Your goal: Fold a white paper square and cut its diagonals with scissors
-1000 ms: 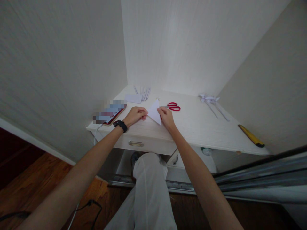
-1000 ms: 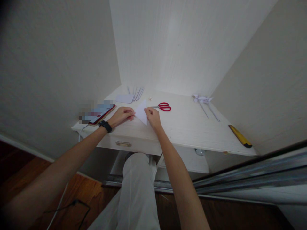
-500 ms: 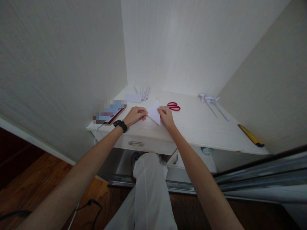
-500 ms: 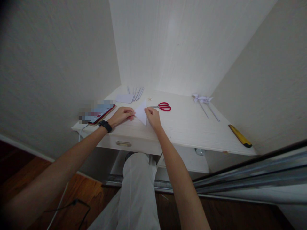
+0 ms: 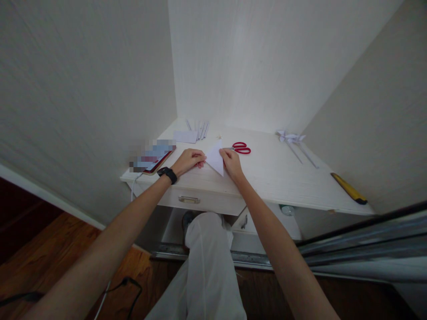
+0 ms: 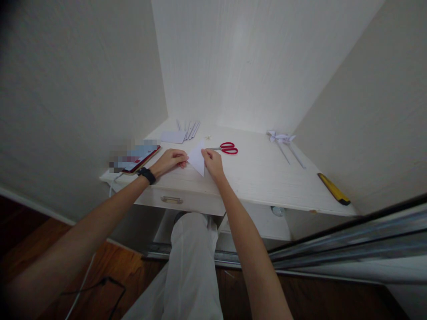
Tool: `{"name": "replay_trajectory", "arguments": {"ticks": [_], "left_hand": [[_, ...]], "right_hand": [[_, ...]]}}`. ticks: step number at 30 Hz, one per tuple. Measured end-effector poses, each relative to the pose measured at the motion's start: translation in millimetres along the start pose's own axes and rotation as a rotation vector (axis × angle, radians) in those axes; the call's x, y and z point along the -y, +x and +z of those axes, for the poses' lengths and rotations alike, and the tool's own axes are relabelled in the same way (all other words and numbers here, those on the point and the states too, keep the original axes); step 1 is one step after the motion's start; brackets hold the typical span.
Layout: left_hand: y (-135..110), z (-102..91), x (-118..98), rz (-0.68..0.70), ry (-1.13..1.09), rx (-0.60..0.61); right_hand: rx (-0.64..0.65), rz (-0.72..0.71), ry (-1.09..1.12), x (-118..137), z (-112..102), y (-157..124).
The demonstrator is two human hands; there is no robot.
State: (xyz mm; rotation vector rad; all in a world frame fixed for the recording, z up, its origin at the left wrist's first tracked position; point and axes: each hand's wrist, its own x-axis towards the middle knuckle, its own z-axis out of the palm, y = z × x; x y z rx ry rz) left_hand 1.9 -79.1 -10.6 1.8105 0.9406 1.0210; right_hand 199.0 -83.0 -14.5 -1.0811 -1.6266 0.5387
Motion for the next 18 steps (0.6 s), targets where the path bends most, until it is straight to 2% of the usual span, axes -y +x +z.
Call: {"name": "replay_trajectory", "arguments": {"ticks": [18], "left_hand": [[-0.3,0.3,-1.6,-0.019,-0.019,0.015]], "right_hand": [[0.011,0.016,-0.065,1.9,-1.8,-0.2]]}}
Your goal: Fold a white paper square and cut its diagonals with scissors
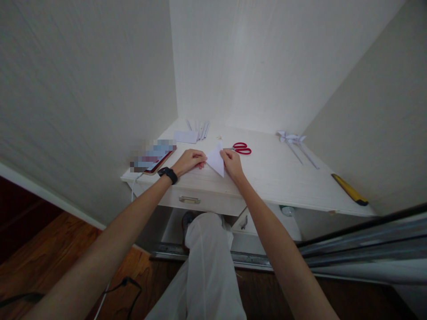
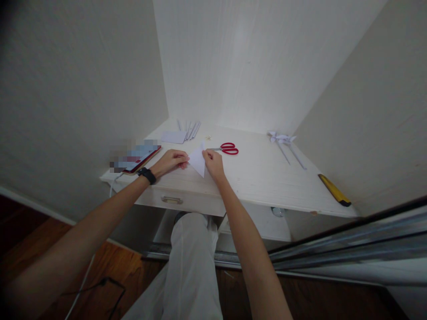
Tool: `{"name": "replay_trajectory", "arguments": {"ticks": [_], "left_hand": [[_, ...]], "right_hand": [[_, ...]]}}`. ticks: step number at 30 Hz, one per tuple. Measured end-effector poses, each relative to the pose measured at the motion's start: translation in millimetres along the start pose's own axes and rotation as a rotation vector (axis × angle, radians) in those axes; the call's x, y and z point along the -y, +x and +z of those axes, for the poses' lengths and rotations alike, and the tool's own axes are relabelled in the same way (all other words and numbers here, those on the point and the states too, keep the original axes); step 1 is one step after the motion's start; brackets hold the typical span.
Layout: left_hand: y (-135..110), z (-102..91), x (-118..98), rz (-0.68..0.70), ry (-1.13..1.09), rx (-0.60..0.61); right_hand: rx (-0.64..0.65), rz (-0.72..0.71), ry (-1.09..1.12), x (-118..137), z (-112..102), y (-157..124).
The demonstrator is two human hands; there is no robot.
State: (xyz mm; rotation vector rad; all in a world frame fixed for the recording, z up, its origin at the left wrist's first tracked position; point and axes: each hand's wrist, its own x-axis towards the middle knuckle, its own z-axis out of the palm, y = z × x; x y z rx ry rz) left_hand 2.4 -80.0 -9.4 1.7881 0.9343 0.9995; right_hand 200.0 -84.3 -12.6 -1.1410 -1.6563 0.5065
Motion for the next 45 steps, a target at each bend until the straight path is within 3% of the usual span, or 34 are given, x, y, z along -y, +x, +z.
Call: {"name": "replay_trajectory", "arguments": {"ticks": [12,23,45], "left_hand": [[-3,0.2,-7,-0.010,0.000,0.066],[-3,-0.2,-6,-0.003,0.003,0.055],[-1,-1.8,-6,0.032,0.025,-0.142]], "right_hand": [[-0.056,0.025,0.052,1,0,-1],[-0.052,0.043,0.052,3,-1,-1],[-0.037,0.015,-0.003,6,-1,-2]]}}
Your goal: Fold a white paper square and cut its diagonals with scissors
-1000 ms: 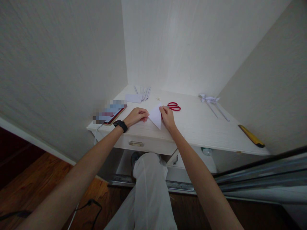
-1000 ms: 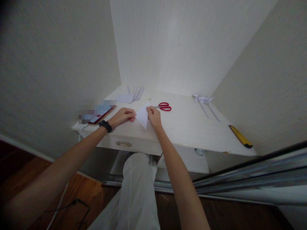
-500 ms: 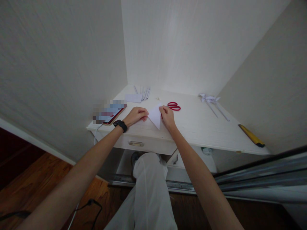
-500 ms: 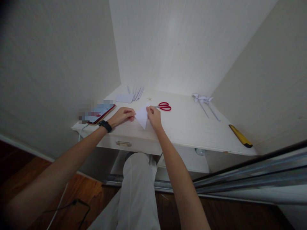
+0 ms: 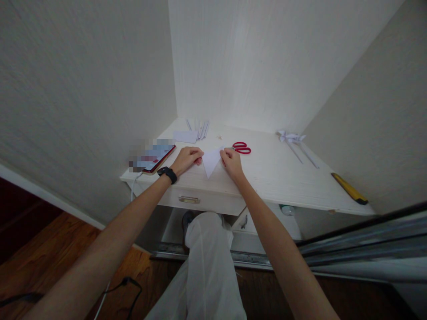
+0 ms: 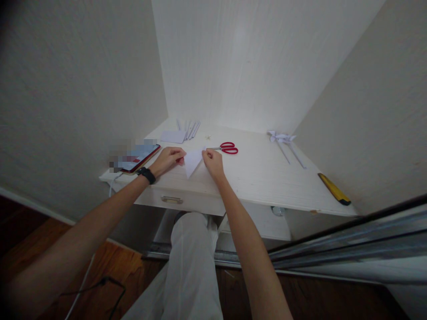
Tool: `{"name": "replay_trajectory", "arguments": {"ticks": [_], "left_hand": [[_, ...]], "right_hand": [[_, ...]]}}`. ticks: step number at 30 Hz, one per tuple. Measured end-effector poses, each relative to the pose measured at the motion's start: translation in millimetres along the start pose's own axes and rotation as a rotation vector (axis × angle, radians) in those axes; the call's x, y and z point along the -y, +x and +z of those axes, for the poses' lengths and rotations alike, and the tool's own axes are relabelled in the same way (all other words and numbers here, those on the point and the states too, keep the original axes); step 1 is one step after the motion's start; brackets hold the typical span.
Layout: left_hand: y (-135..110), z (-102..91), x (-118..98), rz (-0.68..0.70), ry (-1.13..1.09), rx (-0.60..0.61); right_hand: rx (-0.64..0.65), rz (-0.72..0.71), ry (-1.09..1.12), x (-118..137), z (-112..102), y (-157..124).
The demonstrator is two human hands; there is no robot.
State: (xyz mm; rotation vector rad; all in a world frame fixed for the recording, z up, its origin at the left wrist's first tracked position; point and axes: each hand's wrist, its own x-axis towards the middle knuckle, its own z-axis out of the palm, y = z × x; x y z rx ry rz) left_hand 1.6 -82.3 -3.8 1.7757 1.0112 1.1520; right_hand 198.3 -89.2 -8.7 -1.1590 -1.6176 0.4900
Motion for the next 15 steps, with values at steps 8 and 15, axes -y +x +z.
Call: {"name": "replay_trajectory", "arguments": {"ticks": [8,15], "left_hand": [[1.1,-0.7,1.5,-0.009,-0.019,-0.001],[1.3,1.1,2.8,-0.026,-0.060,0.019]], "right_hand": [[0.030,0.052,0.118,-0.5,1.1,-1.5],[-0.002,0.044,0.127,-0.4,0.2,-0.6]]}}
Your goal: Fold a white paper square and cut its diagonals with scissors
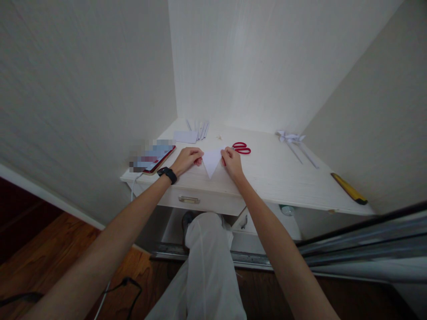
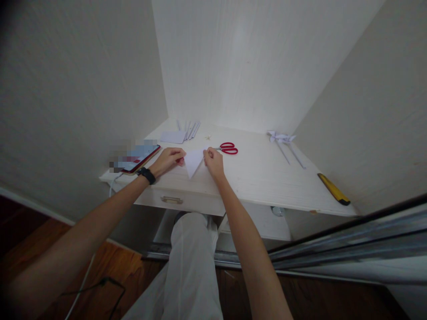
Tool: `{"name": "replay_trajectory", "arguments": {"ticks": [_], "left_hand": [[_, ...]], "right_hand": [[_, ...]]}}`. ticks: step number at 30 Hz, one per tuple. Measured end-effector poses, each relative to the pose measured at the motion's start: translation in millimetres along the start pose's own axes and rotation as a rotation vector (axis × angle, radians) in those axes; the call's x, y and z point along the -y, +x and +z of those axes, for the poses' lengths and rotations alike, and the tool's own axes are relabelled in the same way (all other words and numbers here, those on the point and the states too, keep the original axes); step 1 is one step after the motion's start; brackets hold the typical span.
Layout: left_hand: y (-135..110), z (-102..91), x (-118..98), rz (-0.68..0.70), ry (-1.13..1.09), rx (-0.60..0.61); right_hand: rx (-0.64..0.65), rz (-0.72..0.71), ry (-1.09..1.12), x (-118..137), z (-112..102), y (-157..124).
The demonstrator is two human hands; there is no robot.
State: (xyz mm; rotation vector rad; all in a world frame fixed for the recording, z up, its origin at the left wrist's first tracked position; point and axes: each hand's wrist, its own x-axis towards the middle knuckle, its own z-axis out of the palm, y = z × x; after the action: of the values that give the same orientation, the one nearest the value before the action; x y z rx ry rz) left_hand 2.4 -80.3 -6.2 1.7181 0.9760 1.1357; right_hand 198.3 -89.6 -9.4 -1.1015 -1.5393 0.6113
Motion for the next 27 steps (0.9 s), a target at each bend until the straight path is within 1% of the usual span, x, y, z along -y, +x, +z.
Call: {"name": "replay_trajectory", "arguments": {"ticks": [9,17,23,27], "left_hand": [[1,-0.5,3,0.023,0.021,0.017],[0,0.6,3,0.010,-0.018,0.046],[0,0.6,3,0.005,-0.010,0.055],[0,1.0,2,0.000,-0.004,0.058]], "right_hand": [[-0.012,-0.022,-0.078,0,-2,0],[-0.031,0.031,0.047,-10,1,2],[-0.081,0.046,0.048,-12,1,3],[-0.081,0.026,0.007,-10,-1,3]]}}
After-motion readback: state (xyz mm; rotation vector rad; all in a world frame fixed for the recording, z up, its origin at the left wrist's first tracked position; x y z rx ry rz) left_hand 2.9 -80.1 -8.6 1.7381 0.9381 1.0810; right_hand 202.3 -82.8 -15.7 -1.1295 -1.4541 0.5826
